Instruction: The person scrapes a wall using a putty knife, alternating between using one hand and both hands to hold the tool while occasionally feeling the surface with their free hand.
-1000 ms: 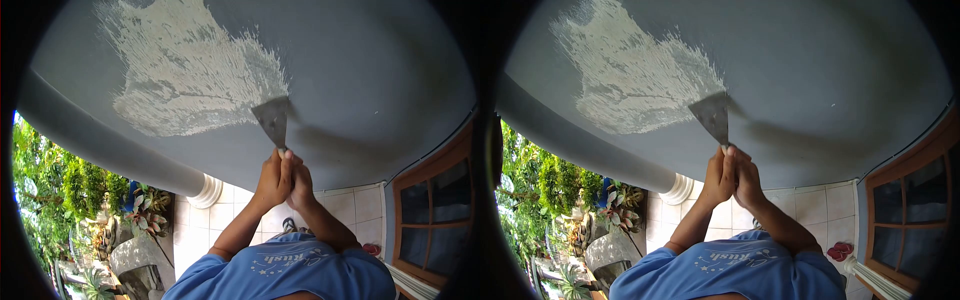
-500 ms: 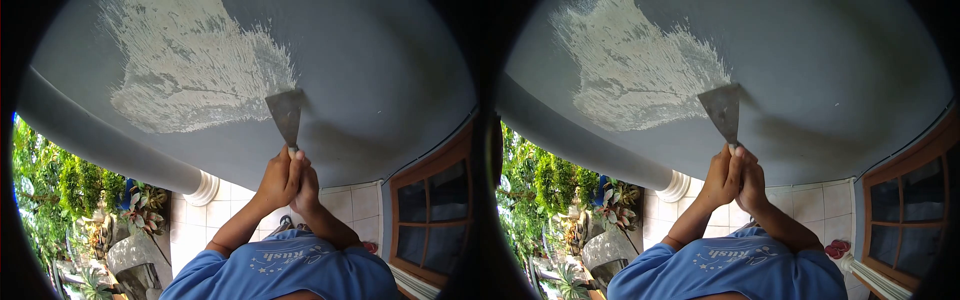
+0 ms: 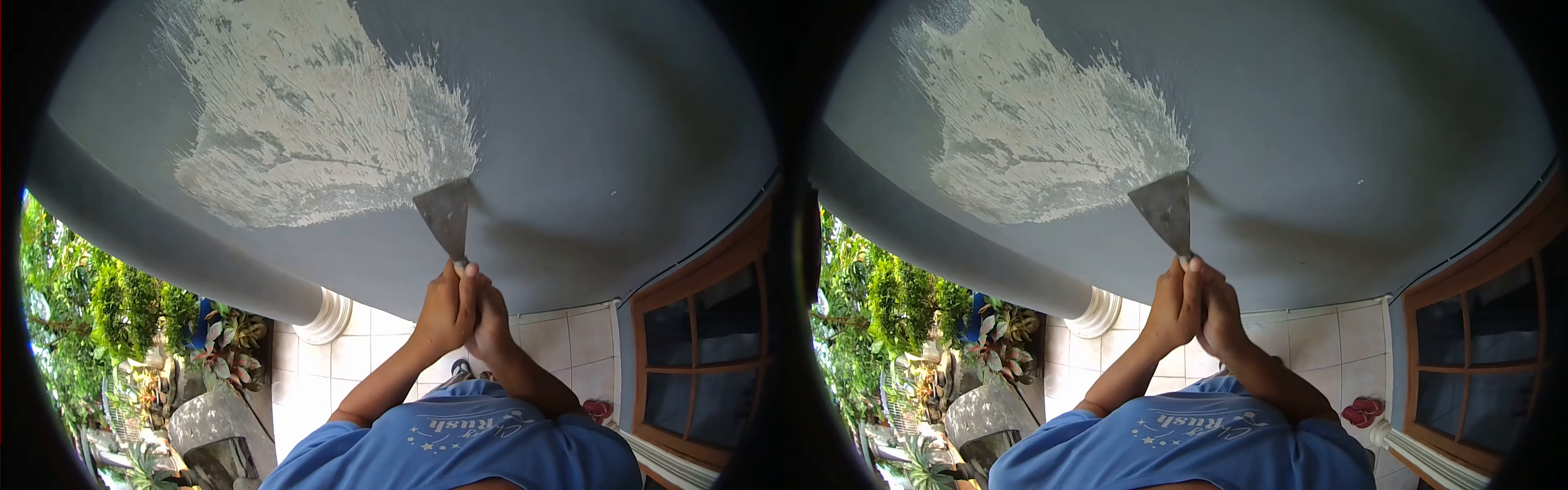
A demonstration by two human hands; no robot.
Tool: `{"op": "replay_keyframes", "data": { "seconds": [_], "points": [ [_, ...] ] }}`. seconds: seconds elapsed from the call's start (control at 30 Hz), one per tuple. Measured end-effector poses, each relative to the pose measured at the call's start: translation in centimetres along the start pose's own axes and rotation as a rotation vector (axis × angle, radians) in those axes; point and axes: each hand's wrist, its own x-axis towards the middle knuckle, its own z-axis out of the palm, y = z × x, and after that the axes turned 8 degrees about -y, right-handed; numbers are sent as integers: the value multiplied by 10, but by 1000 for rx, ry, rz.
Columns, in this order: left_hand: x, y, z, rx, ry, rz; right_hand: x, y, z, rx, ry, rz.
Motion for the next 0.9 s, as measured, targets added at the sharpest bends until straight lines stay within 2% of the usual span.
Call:
{"op": "replay_keyframes", "data": {
  "seconds": [0.03,0.1,0.13,0.2,0.27,0.3,0.33,0.37,0.43,0.47,0.57,0.6,0.7,0.8,0.9],
  "points": [
    [5,3,1,13,5,-11,7,-8,3,-33,27,-27],
    [19,18,-3,-59,-26,40,18,-23,-9,-11,-189,-63],
    [20,22,-4,-104,-50,49,15,-27,0,-111,-95,-66],
    [16,14,-1,-258,-120,43,6,-26,9,-464,93,-51],
    [-7,-35,15,-468,-222,7,-5,-4,-3,-1258,191,-347],
    [-11,-51,20,-567,-278,-8,-6,-5,0,-1253,218,-326],
    [-8,-53,27,-613,-291,86,-9,-8,4,-1246,246,-299],
    [-5,-54,33,-699,-323,89,-13,-12,10,-1241,275,-262],
    [5,-48,42,-886,-375,92,-11,-25,12,-1385,298,-287],
    [9,-49,49,-831,-335,142,-12,-31,8,-1383,281,-263],
    [8,-33,58,-998,-320,192,-22,-42,6,-1408,228,-267],
    [9,-30,57,-888,-331,236,-24,-44,6,-1416,214,-286],
    [18,-29,59,-842,-354,315,-17,-47,10,-1370,263,-338],
    [33,-34,46,-1053,-309,308,10,-50,10,-1546,112,-317],
    [39,-28,45,-1138,-248,374,16,-56,20,-1529,92,-314]
  ]
}}
